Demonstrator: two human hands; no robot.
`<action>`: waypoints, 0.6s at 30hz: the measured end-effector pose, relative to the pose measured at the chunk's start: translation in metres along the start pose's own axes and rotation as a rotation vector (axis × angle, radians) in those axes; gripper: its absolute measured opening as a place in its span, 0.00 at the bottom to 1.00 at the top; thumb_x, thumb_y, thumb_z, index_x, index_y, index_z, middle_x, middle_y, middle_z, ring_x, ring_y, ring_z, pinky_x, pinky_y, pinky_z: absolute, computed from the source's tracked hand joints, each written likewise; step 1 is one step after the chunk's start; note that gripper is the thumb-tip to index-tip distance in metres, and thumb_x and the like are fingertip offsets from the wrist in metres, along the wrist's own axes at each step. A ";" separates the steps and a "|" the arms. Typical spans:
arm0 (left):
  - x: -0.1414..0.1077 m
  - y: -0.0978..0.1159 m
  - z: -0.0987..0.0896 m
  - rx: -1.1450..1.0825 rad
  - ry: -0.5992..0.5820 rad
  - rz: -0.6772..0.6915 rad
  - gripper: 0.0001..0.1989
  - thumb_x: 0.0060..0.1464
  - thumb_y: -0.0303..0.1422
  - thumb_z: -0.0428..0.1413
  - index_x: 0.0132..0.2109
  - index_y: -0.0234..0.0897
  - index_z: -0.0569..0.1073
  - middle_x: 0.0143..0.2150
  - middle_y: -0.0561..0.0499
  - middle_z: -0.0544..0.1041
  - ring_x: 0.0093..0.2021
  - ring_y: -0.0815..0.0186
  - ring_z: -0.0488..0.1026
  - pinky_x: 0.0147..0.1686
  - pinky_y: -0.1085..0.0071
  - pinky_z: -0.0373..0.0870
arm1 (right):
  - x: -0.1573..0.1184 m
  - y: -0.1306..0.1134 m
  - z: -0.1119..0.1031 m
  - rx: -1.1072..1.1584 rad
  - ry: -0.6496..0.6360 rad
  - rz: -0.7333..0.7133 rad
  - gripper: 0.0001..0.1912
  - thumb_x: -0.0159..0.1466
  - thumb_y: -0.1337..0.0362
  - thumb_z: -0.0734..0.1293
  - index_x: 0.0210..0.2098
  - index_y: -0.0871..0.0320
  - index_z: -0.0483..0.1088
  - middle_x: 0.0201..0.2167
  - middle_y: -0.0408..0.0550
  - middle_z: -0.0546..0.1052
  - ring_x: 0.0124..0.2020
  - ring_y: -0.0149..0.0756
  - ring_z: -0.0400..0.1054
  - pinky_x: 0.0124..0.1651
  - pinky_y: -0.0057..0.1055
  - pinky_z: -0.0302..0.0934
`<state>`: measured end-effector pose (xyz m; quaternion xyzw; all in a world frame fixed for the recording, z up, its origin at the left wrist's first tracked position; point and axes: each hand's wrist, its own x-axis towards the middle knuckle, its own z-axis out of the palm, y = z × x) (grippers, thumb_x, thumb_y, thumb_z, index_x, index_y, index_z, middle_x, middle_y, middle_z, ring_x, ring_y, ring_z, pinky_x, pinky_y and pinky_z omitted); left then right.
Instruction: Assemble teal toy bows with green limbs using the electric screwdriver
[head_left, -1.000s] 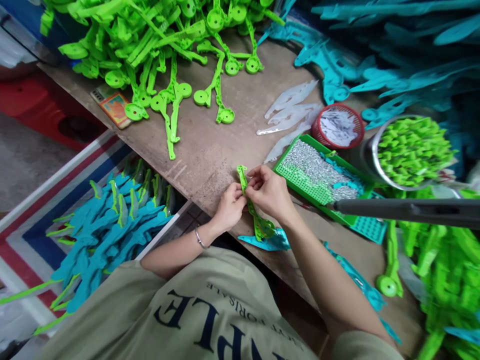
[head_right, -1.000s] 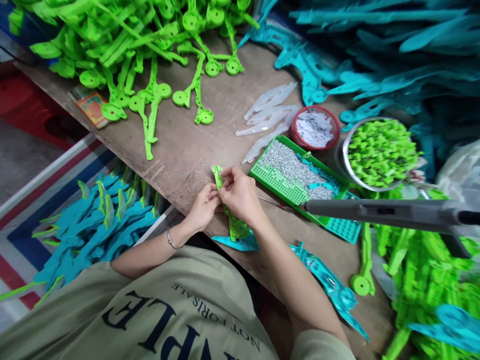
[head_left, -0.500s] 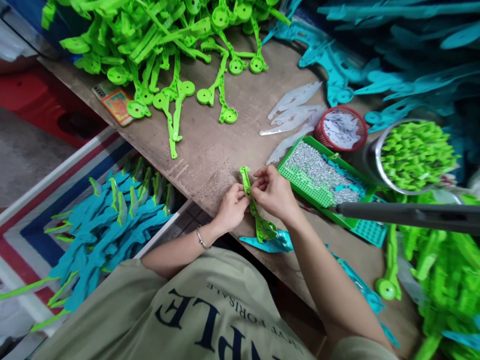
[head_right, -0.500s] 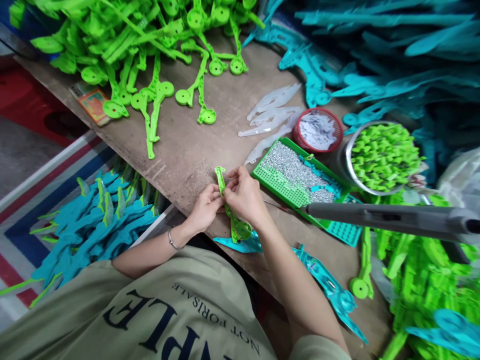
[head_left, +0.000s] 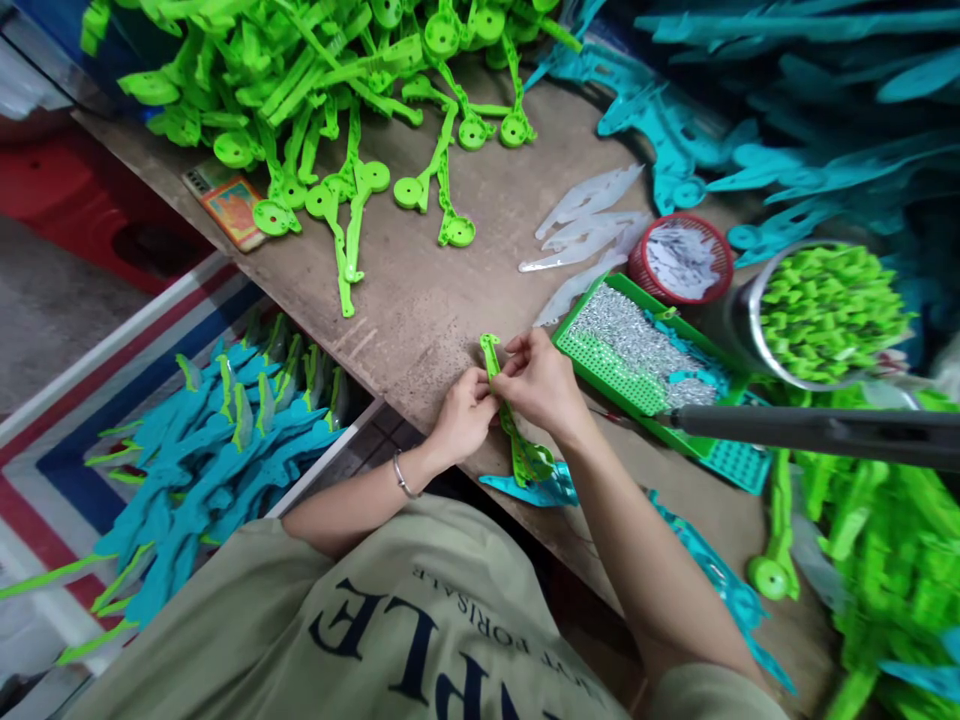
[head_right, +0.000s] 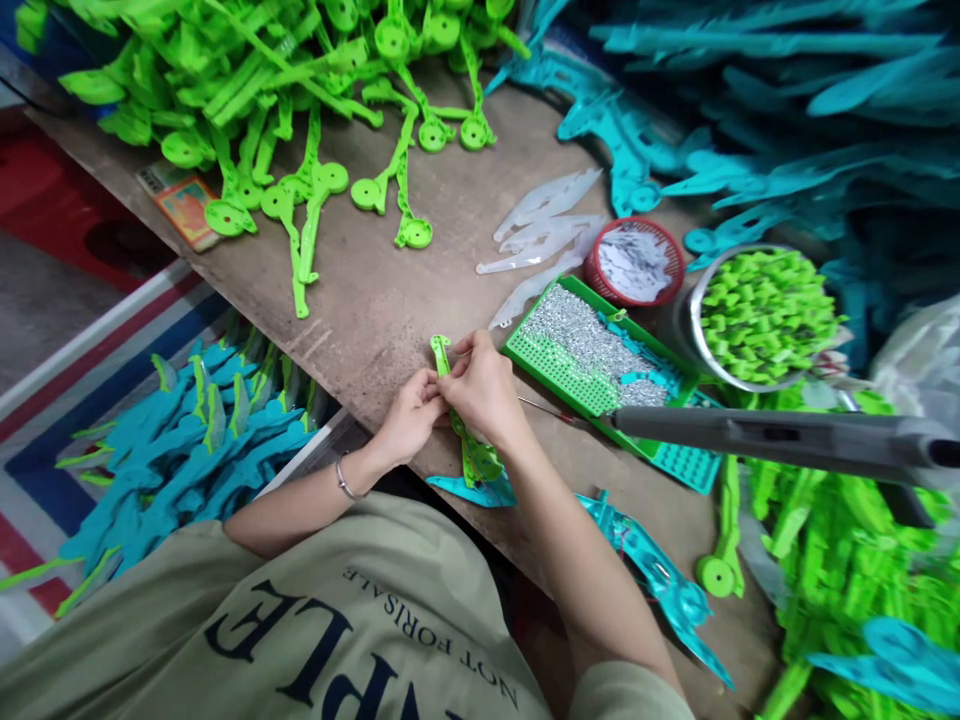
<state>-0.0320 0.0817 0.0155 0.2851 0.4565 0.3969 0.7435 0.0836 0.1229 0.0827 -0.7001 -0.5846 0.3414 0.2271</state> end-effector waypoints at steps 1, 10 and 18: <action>0.000 0.000 0.000 -0.003 -0.002 0.003 0.10 0.54 0.27 0.62 0.41 0.38 0.68 0.33 0.55 0.79 0.29 0.71 0.74 0.30 0.77 0.71 | -0.001 0.000 -0.001 0.003 -0.005 -0.013 0.16 0.47 0.69 0.66 0.35 0.53 0.61 0.22 0.38 0.74 0.23 0.35 0.69 0.31 0.32 0.61; -0.001 0.002 0.001 -0.043 -0.023 -0.004 0.12 0.54 0.30 0.63 0.42 0.38 0.68 0.35 0.53 0.80 0.32 0.69 0.77 0.33 0.75 0.74 | -0.020 0.011 -0.008 0.102 -0.010 -0.173 0.14 0.55 0.68 0.64 0.42 0.55 0.66 0.32 0.47 0.81 0.31 0.39 0.78 0.36 0.36 0.72; -0.002 0.003 0.001 -0.034 -0.027 0.001 0.12 0.54 0.30 0.62 0.42 0.38 0.67 0.35 0.54 0.80 0.32 0.69 0.77 0.32 0.76 0.74 | -0.021 0.013 -0.004 0.039 0.051 -0.207 0.13 0.59 0.66 0.65 0.45 0.55 0.66 0.33 0.49 0.83 0.31 0.40 0.79 0.38 0.37 0.72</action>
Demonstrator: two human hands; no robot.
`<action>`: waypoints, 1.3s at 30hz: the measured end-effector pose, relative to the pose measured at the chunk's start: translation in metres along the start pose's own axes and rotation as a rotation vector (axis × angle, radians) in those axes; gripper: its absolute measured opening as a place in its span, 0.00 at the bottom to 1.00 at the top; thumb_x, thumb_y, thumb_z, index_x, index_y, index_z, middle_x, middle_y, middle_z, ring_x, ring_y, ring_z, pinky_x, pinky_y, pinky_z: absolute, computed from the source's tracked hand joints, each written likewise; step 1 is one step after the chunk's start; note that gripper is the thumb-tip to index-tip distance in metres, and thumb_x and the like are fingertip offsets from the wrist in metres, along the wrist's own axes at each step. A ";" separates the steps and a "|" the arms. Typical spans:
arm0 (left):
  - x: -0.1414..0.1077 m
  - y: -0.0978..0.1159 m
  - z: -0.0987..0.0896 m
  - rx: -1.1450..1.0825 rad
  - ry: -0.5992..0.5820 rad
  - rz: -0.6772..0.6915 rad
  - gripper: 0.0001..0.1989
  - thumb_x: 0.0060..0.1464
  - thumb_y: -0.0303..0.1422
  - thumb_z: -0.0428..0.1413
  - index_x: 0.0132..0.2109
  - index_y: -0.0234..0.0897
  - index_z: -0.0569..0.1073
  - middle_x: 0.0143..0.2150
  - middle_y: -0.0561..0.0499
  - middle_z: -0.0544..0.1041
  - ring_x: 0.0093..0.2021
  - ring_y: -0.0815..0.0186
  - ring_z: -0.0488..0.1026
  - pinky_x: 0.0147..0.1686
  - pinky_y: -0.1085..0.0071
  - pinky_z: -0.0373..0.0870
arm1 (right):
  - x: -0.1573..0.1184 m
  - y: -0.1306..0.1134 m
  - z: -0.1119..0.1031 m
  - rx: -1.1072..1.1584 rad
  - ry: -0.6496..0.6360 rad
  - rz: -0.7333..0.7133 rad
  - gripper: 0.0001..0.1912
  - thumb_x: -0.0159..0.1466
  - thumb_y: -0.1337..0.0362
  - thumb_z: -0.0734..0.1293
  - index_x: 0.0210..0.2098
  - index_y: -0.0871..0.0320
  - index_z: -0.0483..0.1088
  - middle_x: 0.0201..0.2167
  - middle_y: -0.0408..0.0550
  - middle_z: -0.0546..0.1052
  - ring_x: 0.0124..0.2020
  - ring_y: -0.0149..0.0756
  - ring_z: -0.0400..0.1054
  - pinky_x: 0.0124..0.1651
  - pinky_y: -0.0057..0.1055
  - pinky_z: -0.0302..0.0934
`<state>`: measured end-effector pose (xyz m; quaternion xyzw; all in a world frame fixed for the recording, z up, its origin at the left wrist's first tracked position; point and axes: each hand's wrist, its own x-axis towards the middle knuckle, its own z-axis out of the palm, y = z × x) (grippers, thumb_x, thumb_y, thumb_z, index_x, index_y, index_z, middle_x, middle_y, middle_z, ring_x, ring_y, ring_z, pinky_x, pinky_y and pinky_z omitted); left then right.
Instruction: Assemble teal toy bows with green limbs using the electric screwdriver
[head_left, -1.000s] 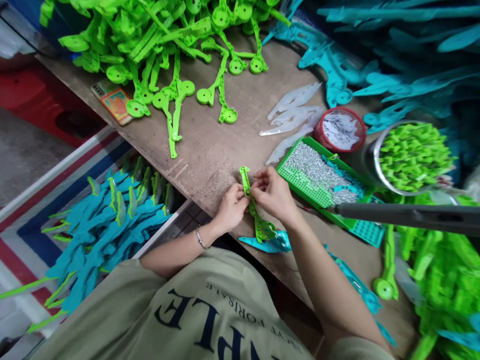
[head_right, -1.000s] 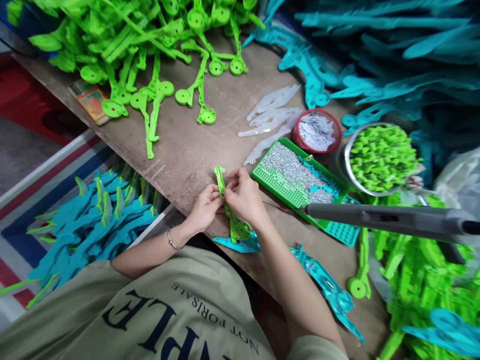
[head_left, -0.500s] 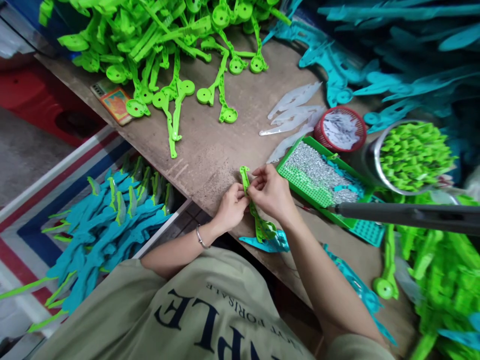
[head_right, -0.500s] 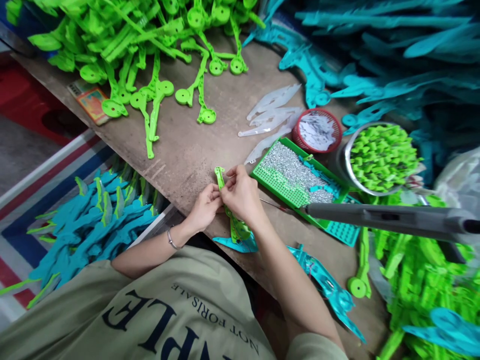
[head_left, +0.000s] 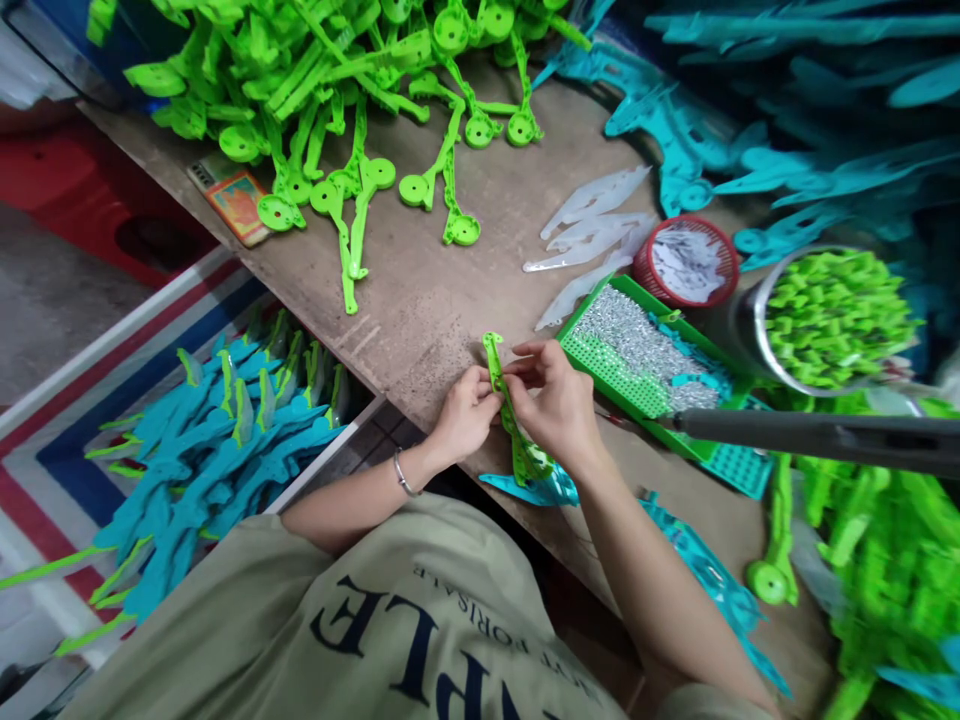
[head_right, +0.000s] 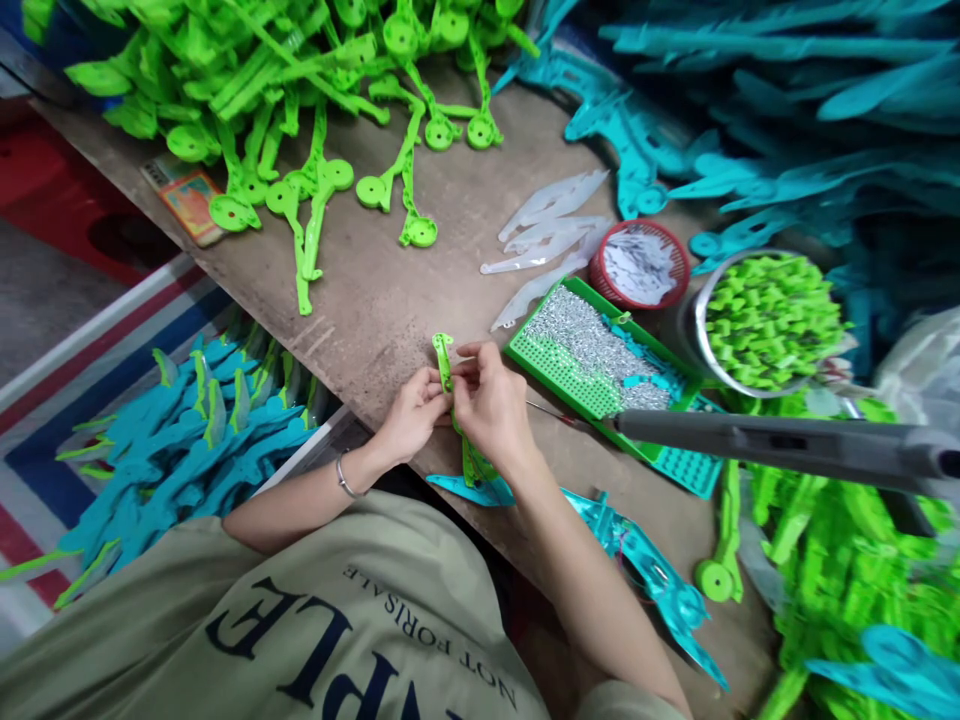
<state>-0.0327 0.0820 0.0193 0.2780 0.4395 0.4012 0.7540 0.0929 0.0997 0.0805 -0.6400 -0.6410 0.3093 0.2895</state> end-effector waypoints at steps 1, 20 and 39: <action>0.000 0.000 0.000 0.005 0.000 -0.001 0.11 0.54 0.30 0.62 0.42 0.38 0.67 0.35 0.54 0.79 0.32 0.70 0.77 0.31 0.76 0.73 | 0.000 0.001 0.001 -0.013 0.004 -0.010 0.13 0.59 0.65 0.65 0.45 0.55 0.66 0.34 0.49 0.83 0.31 0.40 0.79 0.38 0.37 0.72; 0.000 0.002 -0.001 0.038 0.026 0.016 0.10 0.54 0.28 0.59 0.43 0.38 0.68 0.35 0.53 0.79 0.34 0.67 0.78 0.31 0.75 0.76 | -0.007 0.017 0.004 -0.232 -0.002 -0.341 0.09 0.66 0.68 0.63 0.46 0.55 0.69 0.37 0.50 0.84 0.36 0.40 0.81 0.37 0.32 0.72; -0.001 0.003 0.001 0.031 0.040 0.042 0.12 0.53 0.30 0.64 0.40 0.38 0.67 0.33 0.55 0.78 0.32 0.71 0.76 0.30 0.79 0.71 | -0.024 0.026 0.009 -0.303 -0.048 -0.330 0.14 0.73 0.67 0.57 0.53 0.58 0.70 0.41 0.55 0.84 0.39 0.41 0.80 0.42 0.33 0.73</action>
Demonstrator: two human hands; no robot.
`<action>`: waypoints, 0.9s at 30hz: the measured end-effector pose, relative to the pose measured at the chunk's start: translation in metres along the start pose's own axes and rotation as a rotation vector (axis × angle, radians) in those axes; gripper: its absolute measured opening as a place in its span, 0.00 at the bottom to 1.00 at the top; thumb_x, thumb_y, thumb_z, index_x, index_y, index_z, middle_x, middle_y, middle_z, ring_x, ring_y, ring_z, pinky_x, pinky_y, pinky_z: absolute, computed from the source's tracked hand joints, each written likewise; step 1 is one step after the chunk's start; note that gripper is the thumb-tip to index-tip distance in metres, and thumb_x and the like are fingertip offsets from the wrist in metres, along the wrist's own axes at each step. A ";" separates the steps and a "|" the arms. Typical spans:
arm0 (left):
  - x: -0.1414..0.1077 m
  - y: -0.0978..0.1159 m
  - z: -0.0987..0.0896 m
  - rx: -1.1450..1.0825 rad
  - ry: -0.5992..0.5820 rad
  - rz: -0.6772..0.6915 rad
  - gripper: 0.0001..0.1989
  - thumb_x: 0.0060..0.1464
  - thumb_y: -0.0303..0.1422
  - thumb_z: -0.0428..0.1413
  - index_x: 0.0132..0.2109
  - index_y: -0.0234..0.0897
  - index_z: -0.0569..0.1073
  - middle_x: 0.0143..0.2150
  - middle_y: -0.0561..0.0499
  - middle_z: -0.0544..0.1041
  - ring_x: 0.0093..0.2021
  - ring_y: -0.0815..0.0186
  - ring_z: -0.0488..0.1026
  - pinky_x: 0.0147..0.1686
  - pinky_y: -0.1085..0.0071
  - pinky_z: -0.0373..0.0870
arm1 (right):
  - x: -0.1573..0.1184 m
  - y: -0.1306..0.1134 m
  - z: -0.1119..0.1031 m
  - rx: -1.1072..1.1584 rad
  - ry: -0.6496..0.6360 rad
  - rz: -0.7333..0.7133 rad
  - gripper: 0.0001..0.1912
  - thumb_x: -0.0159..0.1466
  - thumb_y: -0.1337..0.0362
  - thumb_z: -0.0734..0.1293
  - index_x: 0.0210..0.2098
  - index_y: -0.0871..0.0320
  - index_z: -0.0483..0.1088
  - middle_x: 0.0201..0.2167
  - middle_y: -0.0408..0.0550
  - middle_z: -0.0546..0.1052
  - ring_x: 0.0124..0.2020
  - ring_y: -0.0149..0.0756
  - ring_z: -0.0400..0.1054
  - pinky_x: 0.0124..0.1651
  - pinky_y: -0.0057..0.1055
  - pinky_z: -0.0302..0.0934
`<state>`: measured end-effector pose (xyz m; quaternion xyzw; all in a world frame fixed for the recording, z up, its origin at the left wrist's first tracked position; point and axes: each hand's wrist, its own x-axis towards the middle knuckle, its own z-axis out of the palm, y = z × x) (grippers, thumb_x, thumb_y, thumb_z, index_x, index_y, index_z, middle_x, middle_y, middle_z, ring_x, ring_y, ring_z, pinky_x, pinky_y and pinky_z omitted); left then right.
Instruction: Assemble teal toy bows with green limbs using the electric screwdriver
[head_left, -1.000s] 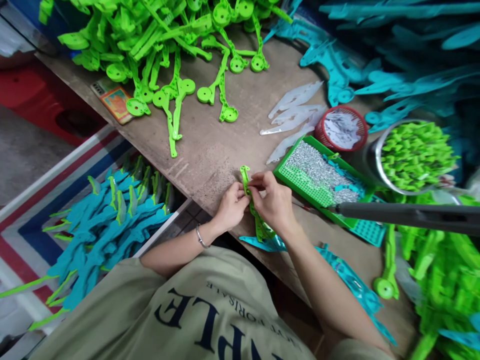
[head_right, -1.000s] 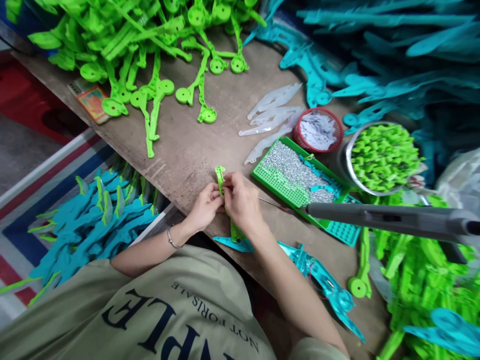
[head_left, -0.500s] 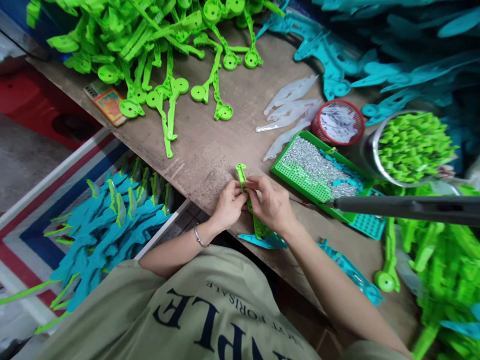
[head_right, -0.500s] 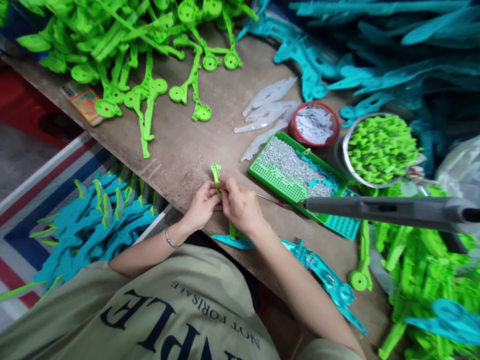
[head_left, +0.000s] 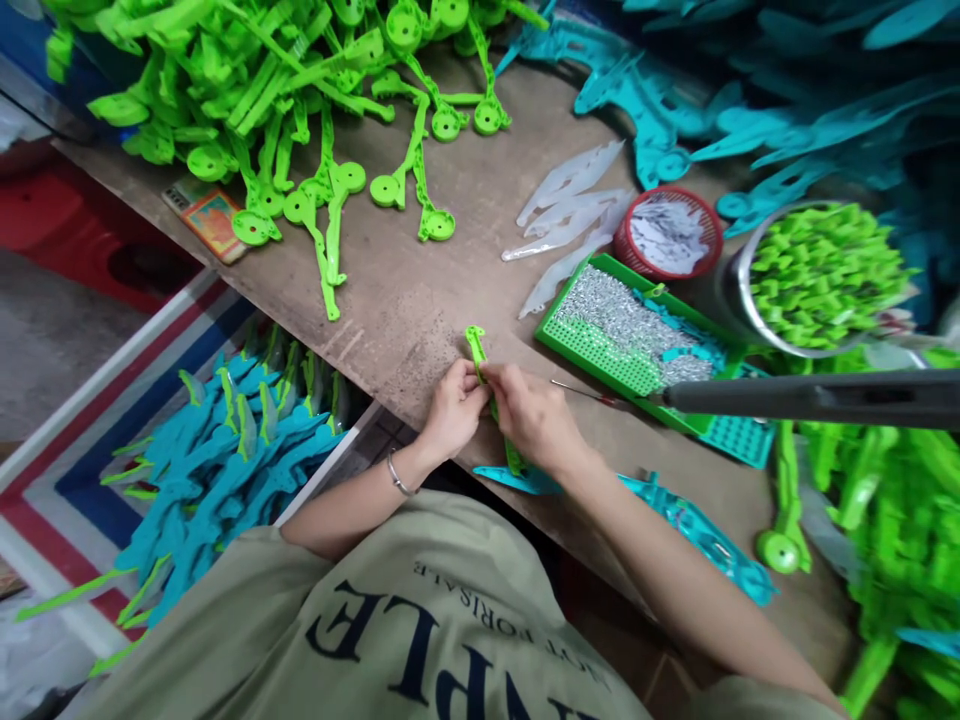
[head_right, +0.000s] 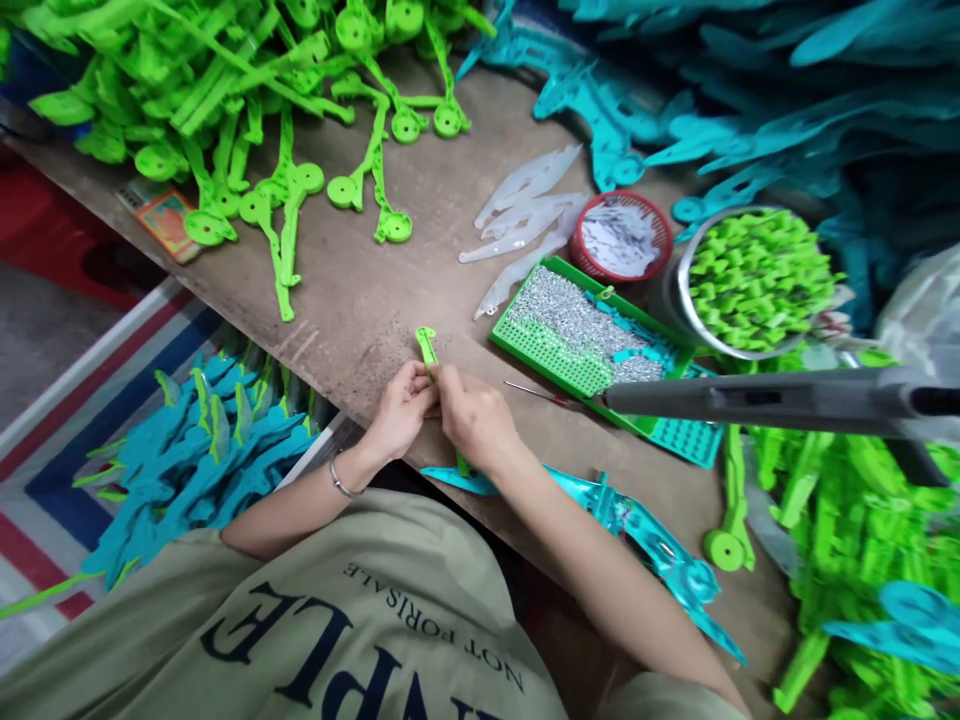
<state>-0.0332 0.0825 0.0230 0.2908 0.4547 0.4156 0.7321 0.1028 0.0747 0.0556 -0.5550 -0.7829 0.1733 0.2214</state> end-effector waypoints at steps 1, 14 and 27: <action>0.000 0.002 0.000 -0.002 -0.012 -0.019 0.11 0.54 0.30 0.63 0.40 0.38 0.67 0.33 0.55 0.78 0.32 0.71 0.76 0.31 0.78 0.72 | 0.002 0.002 -0.002 0.110 0.012 0.052 0.15 0.72 0.65 0.59 0.56 0.57 0.69 0.42 0.54 0.84 0.39 0.40 0.81 0.41 0.34 0.74; -0.001 0.011 0.004 -0.044 0.005 -0.100 0.11 0.54 0.29 0.63 0.40 0.37 0.66 0.32 0.56 0.77 0.33 0.70 0.78 0.36 0.72 0.78 | 0.000 0.001 -0.003 0.109 0.044 0.012 0.23 0.71 0.67 0.58 0.65 0.56 0.62 0.48 0.53 0.84 0.45 0.42 0.81 0.46 0.38 0.76; 0.000 0.009 0.004 -0.038 0.004 -0.056 0.17 0.51 0.38 0.67 0.40 0.38 0.67 0.35 0.52 0.81 0.36 0.64 0.81 0.34 0.73 0.76 | 0.019 -0.008 0.005 -0.054 0.073 0.088 0.23 0.68 0.67 0.60 0.62 0.59 0.63 0.39 0.53 0.84 0.34 0.42 0.80 0.34 0.32 0.70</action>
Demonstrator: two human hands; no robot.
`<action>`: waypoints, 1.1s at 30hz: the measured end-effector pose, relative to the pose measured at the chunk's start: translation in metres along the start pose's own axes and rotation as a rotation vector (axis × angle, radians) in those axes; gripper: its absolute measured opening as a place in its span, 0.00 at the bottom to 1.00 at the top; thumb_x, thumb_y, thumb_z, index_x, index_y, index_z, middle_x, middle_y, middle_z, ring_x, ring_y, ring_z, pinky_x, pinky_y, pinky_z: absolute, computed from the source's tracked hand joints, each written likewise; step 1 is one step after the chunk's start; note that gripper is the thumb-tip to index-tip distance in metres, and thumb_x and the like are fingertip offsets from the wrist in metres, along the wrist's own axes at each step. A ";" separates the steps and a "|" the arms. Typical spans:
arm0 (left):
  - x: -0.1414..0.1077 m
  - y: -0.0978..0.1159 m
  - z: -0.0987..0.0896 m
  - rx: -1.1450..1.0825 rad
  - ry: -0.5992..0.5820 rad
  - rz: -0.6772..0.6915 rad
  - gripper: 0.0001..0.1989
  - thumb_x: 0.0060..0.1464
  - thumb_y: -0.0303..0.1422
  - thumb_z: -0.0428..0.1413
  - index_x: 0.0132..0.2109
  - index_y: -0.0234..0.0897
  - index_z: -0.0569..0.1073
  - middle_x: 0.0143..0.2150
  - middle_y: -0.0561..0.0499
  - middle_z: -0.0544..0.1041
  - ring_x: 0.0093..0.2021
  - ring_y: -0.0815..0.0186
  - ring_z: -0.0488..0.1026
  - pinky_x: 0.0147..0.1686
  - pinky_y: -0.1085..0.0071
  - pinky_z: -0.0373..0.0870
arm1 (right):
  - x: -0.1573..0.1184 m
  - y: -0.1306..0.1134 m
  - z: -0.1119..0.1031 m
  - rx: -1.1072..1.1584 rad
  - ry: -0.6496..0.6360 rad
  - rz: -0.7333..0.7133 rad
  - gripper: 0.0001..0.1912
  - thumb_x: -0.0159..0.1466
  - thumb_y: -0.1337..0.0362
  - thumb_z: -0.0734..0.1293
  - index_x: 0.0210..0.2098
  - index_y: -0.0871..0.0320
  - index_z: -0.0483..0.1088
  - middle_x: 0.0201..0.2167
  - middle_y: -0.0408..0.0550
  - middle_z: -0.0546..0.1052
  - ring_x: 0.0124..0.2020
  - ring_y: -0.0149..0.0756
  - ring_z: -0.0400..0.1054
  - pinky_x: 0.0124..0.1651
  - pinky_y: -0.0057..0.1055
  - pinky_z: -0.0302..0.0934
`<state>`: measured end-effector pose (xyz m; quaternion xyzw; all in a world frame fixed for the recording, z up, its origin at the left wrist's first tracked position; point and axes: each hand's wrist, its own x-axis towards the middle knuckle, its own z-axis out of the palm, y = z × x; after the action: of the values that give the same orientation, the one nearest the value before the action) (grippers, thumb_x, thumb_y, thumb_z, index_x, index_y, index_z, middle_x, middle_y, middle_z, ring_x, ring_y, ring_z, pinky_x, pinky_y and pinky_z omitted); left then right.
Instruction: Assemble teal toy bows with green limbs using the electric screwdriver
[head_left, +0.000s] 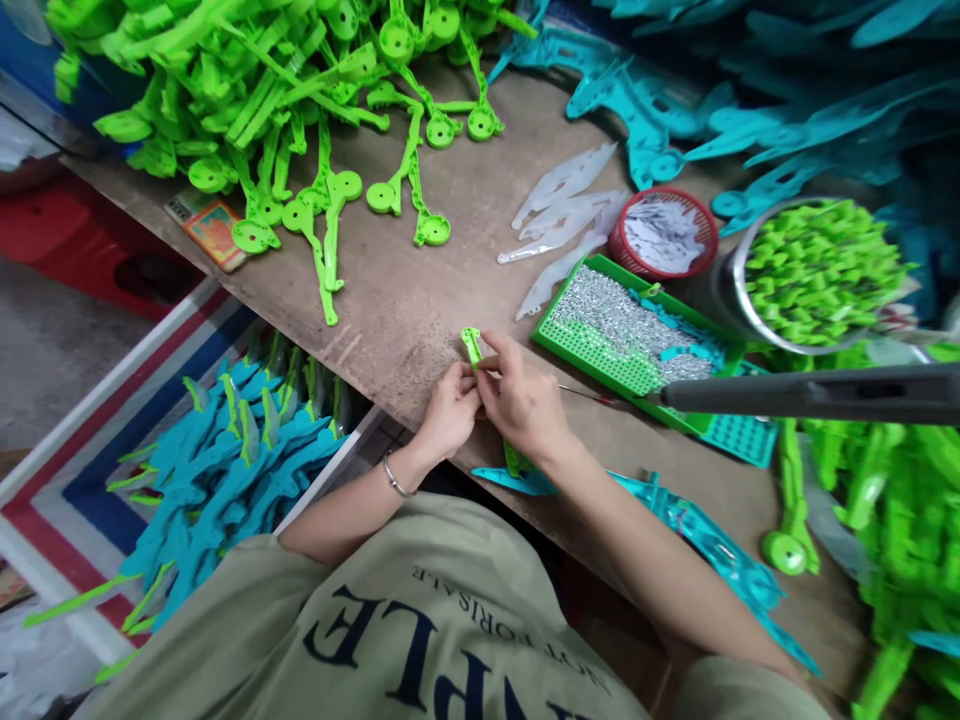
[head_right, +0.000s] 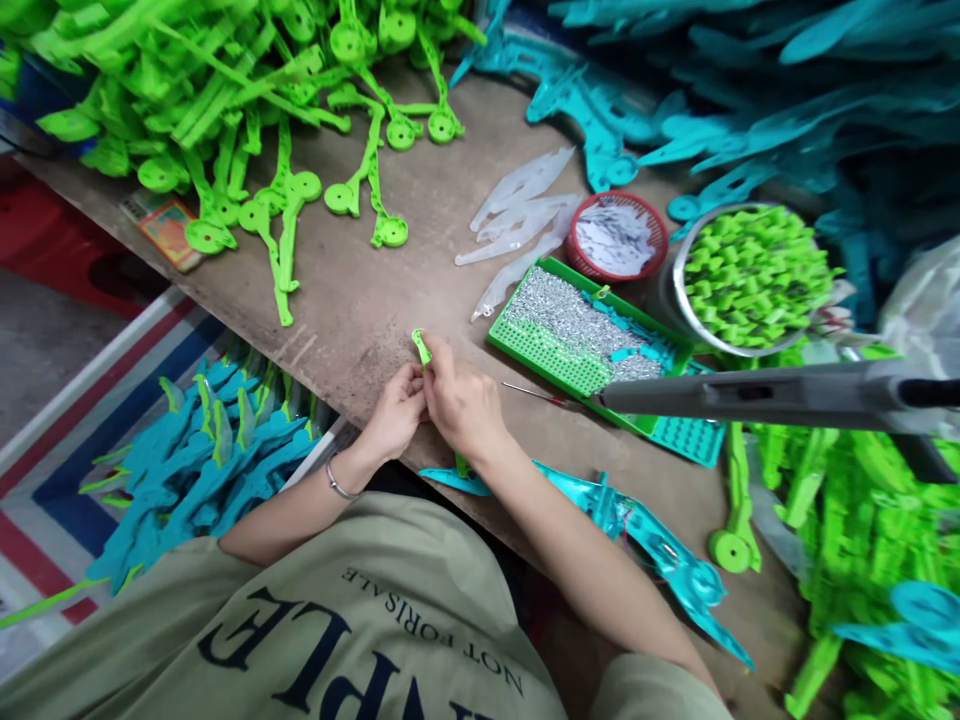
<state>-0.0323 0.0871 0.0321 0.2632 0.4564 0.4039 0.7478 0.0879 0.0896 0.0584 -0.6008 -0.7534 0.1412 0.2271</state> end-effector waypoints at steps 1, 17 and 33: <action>0.000 0.000 0.000 0.006 0.005 -0.001 0.17 0.51 0.38 0.67 0.39 0.38 0.67 0.35 0.52 0.81 0.36 0.64 0.81 0.34 0.73 0.76 | 0.001 -0.001 0.001 -0.015 -0.002 0.006 0.22 0.68 0.67 0.60 0.62 0.59 0.64 0.38 0.53 0.84 0.34 0.42 0.79 0.34 0.32 0.70; 0.000 0.000 -0.001 0.063 0.035 0.089 0.13 0.50 0.31 0.66 0.36 0.37 0.68 0.29 0.57 0.76 0.32 0.70 0.76 0.30 0.78 0.68 | -0.012 -0.008 -0.007 -0.243 -0.200 -0.116 0.12 0.71 0.70 0.56 0.47 0.58 0.70 0.35 0.56 0.81 0.35 0.42 0.77 0.33 0.30 0.64; 0.001 0.007 -0.002 0.040 -0.023 -0.115 0.13 0.58 0.28 0.62 0.41 0.38 0.64 0.43 0.47 0.82 0.40 0.63 0.82 0.36 0.72 0.76 | -0.051 0.024 -0.048 0.366 -0.018 0.349 0.12 0.68 0.60 0.63 0.44 0.57 0.76 0.37 0.51 0.85 0.37 0.42 0.82 0.38 0.37 0.75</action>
<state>-0.0364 0.0914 0.0362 0.2560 0.4703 0.3480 0.7695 0.1411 0.0431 0.0792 -0.6694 -0.6022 0.3175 0.2975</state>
